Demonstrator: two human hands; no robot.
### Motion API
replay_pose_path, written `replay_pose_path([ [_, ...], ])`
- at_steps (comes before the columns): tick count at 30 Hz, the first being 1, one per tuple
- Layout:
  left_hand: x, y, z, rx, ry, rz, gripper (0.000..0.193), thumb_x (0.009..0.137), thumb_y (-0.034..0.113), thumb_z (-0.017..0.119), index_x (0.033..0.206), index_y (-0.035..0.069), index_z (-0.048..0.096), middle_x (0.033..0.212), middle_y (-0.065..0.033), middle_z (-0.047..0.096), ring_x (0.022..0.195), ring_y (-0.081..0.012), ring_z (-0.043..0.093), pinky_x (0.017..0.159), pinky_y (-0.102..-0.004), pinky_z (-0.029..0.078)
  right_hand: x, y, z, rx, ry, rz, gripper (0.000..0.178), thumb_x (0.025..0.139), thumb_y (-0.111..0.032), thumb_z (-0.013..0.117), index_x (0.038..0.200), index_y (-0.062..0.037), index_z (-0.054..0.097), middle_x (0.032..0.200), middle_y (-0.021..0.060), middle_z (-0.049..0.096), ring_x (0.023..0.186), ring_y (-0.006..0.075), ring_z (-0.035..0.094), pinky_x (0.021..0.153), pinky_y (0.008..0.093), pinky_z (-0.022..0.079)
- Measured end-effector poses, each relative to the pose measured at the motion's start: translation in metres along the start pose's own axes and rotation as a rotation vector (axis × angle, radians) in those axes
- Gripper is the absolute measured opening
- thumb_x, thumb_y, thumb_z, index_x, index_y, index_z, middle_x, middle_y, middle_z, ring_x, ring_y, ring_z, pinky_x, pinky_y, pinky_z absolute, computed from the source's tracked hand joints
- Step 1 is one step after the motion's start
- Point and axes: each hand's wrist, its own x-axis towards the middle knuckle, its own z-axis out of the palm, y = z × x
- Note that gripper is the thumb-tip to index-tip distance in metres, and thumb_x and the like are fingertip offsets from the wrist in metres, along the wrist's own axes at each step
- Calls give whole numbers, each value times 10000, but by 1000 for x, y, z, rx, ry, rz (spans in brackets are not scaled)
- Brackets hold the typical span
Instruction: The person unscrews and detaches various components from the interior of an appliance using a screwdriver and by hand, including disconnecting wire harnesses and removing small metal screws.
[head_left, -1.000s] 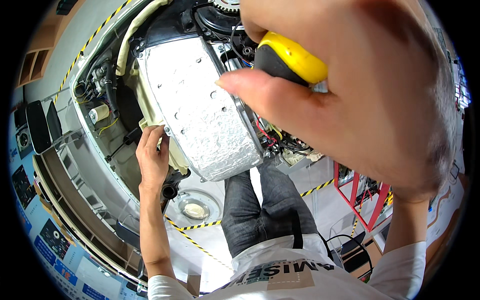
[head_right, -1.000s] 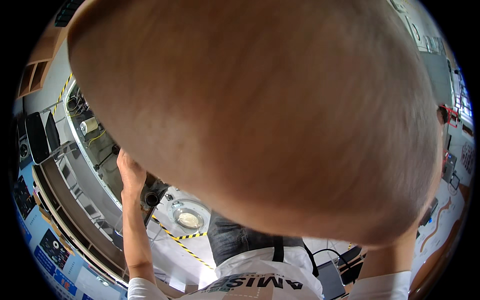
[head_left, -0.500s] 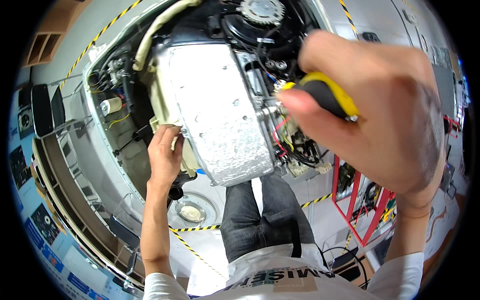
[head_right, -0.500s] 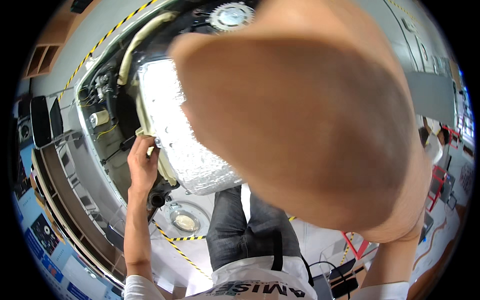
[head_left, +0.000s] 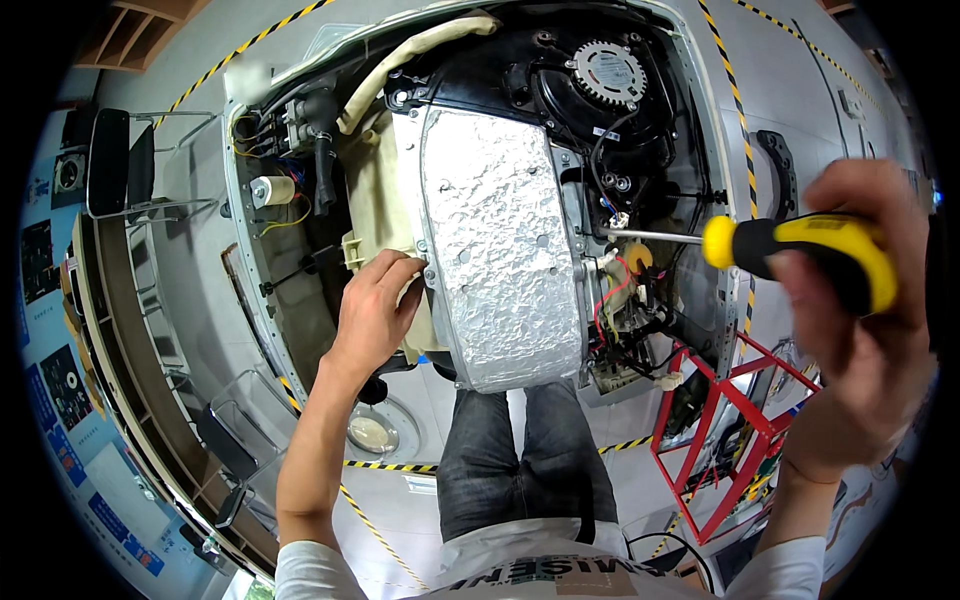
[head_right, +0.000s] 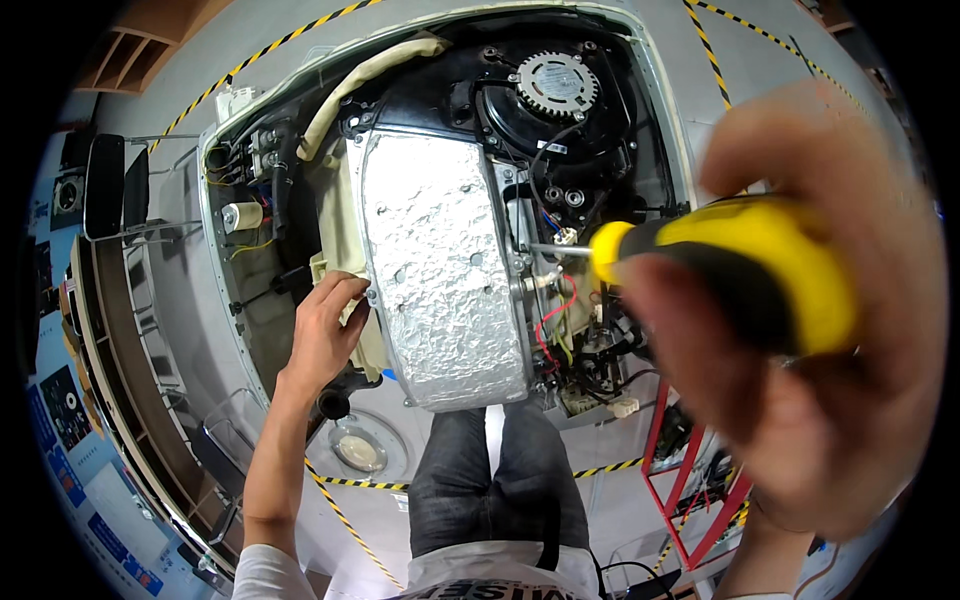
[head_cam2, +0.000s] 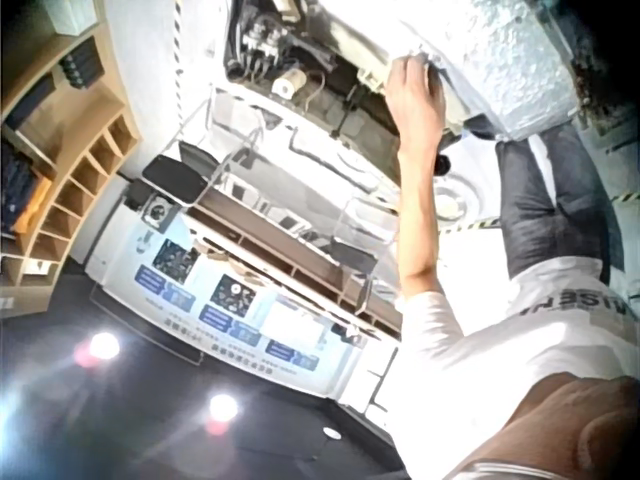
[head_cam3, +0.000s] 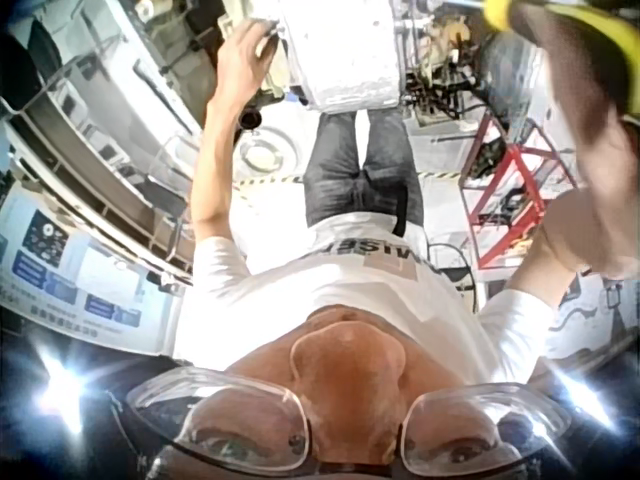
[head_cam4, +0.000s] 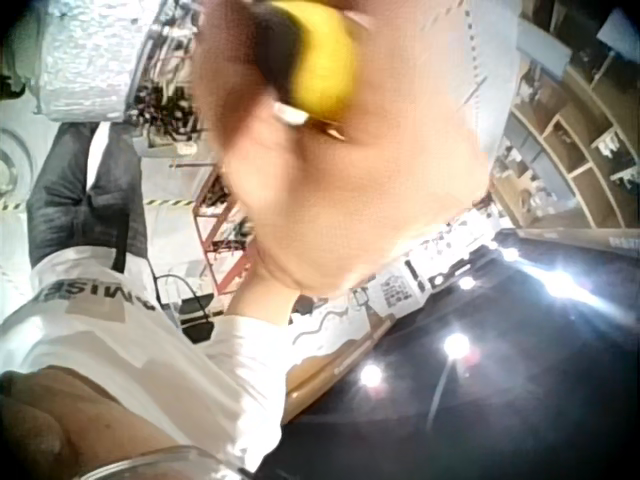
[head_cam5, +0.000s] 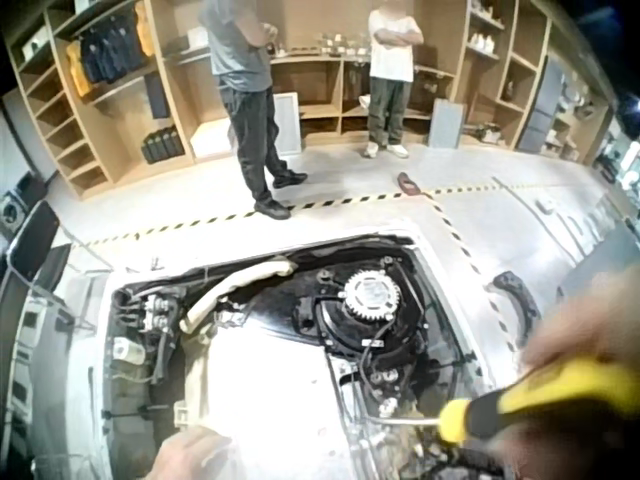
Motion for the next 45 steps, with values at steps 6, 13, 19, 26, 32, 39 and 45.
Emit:
replay_pose_path([
  [6, 1, -4, 1, -35, 12, -32, 204, 777, -34, 725, 951, -3, 622, 869, -137, 619, 789, -323, 637, 687, -389, 507, -19, 87, -30, 7, 150, 9, 504, 915, -389, 640, 1218, 4, 555, 1179, 128, 571, 931, 179, 638, 775, 255, 554],
  [13, -1, -1, 5, -27, 30, -19, 275, 728, -63, 727, 980, 1, 635, 890, -136, 626, 798, -323, 641, 695, -385, 514, -19, 133, 22, 815, 442, 446, 473, 1031, -407, 495, 1234, 14, 568, 1153, 108, 601, 848, 110, 614, 780, 239, 494],
  [19, -2, -1, 7, 63, 40, 11, 304, 677, -117, 708, 944, -2, 621, 877, -146, 635, 773, -339, 631, 659, -410, 501, 22, 135, 77, 966, 456, 443, 371, 974, -300, 635, 1152, 25, 639, 961, 91, 661, 762, 137, 609, 712, 253, 487],
  [26, 2, 8, -4, 25, -105, -139, 352, 649, -140, 686, 963, 2, 615, 888, -143, 635, 785, -346, 629, 682, -407, 505, 43, 157, 106, 900, 415, 447, 353, 955, -313, 655, 1127, -5, 662, 940, 82, 658, 717, 124, 593, 711, 253, 478],
  [32, 8, 10, -11, 6, -156, -161, 371, 632, -142, 688, 966, 3, 618, 896, -143, 633, 796, -349, 631, 690, -410, 507, 56, 168, 113, 908, 324, 427, 339, 963, -316, 634, 1114, -14, 657, 949, 63, 654, 720, 106, 585, 666, 237, 471],
  [39, 9, 14, -11, 11, -137, -181, 398, 625, -147, 686, 988, 4, 621, 933, -154, 631, 821, -357, 634, 703, -404, 511, 60, 181, 119, 955, 304, 423, 327, 971, -304, 621, 1105, -8, 653, 909, 70, 644, 733, 104, 579, 660, 240, 466],
  [45, 10, 18, -9, 31, -138, -181, 393, 640, -127, 679, 1006, 3, 616, 957, -154, 627, 849, -362, 629, 723, -409, 507, 57, 185, 122, 1009, 275, 482, 334, 970, -317, 627, 1093, -7, 655, 894, 66, 639, 698, 102, 566, 648, 234, 457],
])
